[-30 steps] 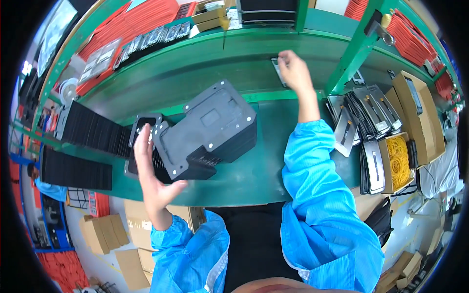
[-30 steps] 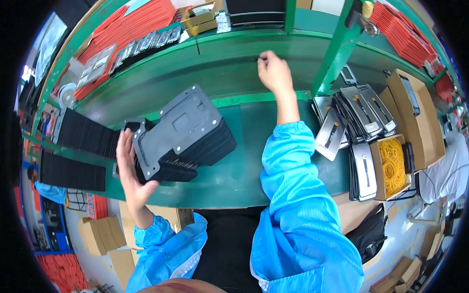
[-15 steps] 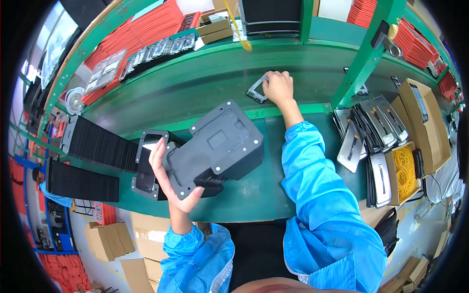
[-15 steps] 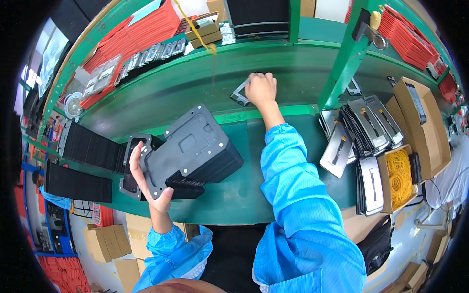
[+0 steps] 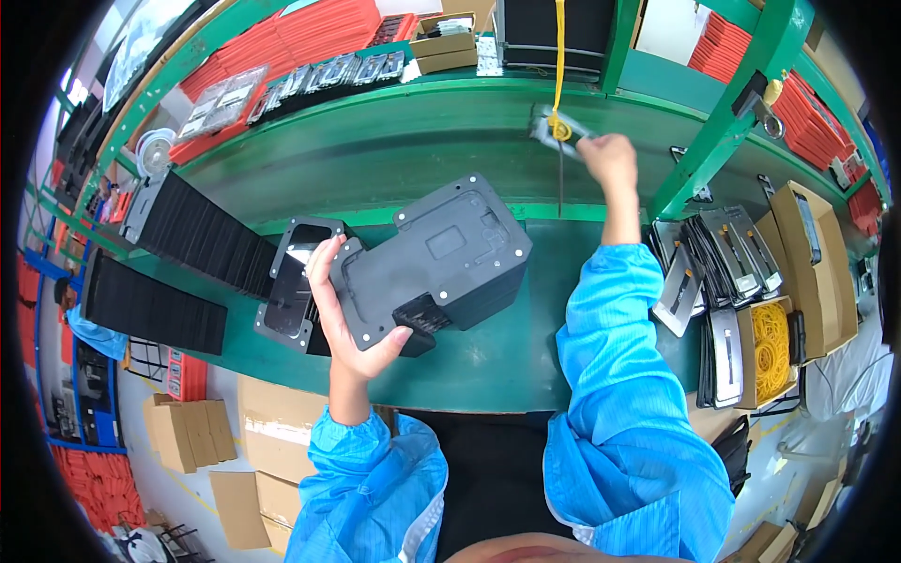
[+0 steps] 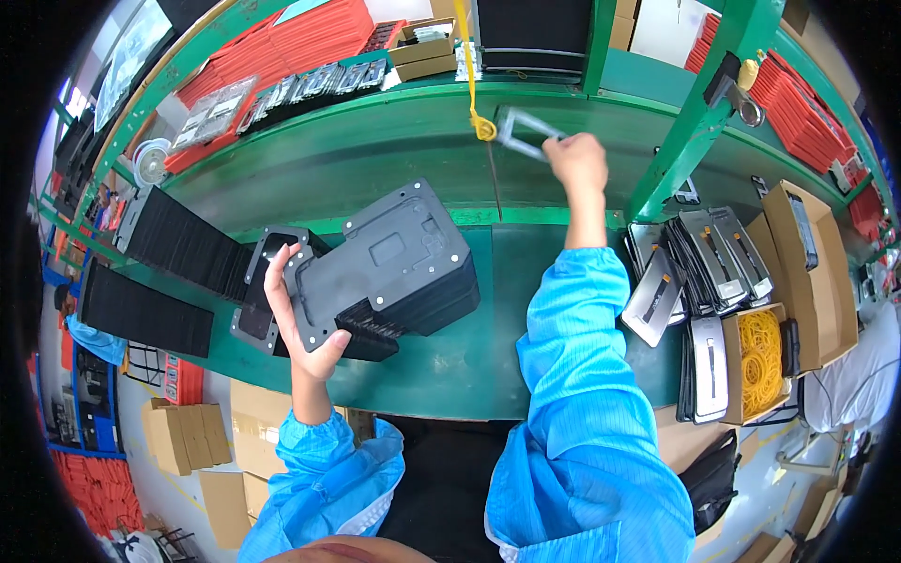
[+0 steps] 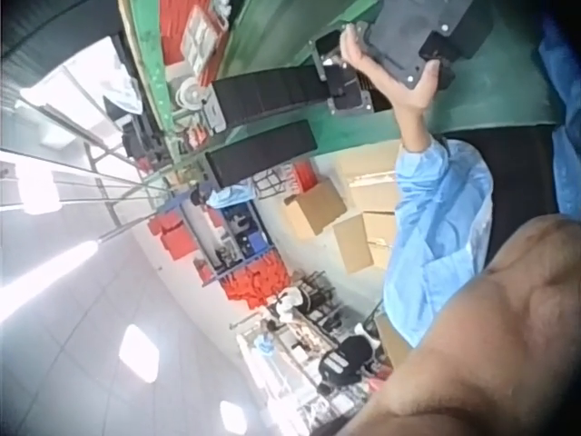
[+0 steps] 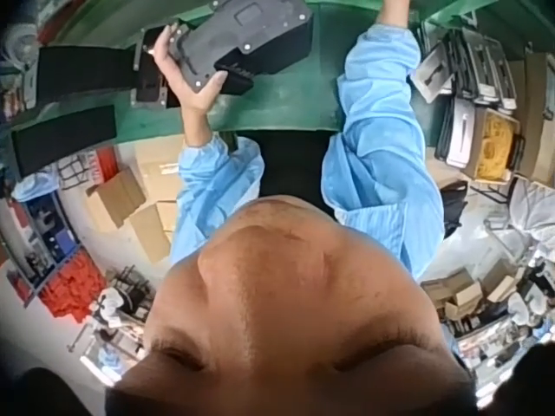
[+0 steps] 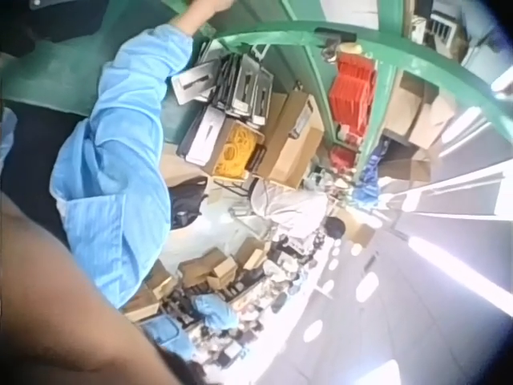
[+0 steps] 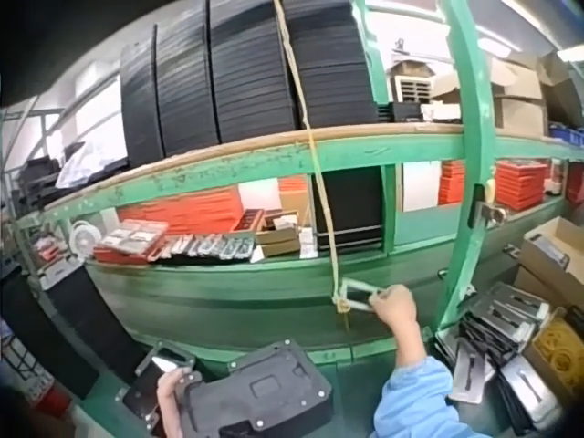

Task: Assembling internal electronic components and screen panels into black plastic housings at a factory workstation.

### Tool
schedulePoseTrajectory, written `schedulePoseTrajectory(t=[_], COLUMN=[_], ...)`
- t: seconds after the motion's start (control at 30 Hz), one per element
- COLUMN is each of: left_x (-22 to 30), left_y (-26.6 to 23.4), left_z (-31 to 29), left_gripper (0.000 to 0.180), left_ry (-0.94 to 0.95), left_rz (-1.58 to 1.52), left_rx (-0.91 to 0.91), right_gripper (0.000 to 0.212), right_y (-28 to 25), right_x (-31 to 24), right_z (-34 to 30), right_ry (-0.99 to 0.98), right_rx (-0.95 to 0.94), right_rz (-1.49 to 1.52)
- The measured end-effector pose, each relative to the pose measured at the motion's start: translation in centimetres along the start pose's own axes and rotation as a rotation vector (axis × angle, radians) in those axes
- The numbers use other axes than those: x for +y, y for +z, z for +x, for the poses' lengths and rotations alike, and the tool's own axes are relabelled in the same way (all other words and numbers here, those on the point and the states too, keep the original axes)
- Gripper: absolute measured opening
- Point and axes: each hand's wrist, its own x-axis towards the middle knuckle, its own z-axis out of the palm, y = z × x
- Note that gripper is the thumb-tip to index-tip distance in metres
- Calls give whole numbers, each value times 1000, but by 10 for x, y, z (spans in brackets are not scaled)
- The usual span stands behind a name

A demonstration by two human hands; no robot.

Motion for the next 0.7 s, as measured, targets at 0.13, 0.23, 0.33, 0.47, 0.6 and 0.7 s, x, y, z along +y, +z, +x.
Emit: schedulePoseTrajectory(t=[0.13,0.23,0.33,0.47,0.6,0.7], left_x=[1,-1,0,10,9,6], left_y=[-6,-3,-1,4,5,3], left_z=[1,-2,-1,1,4,3], left_gripper=[119,121,123,127,131,130], left_ry=[12,9,-8,-20,5,19], left_rz=[9,-20,-71,-150,-190,-171], left_rx=[12,12,29,57,67,27], right_gripper=[30,22,18,16,18,19], right_y=[-75,-140,-154,-111,-94,-94], right_x=[-14,-51,-89,-141,-146,-146], right_z=[-24,-89,-157,-212,-230,-242], right_ry=[-185,-293,-512,-744,-882,-922], right_rx=[220,180,-53,-81,-44,-53], right_rz=[684,815,805,311,26,-24])
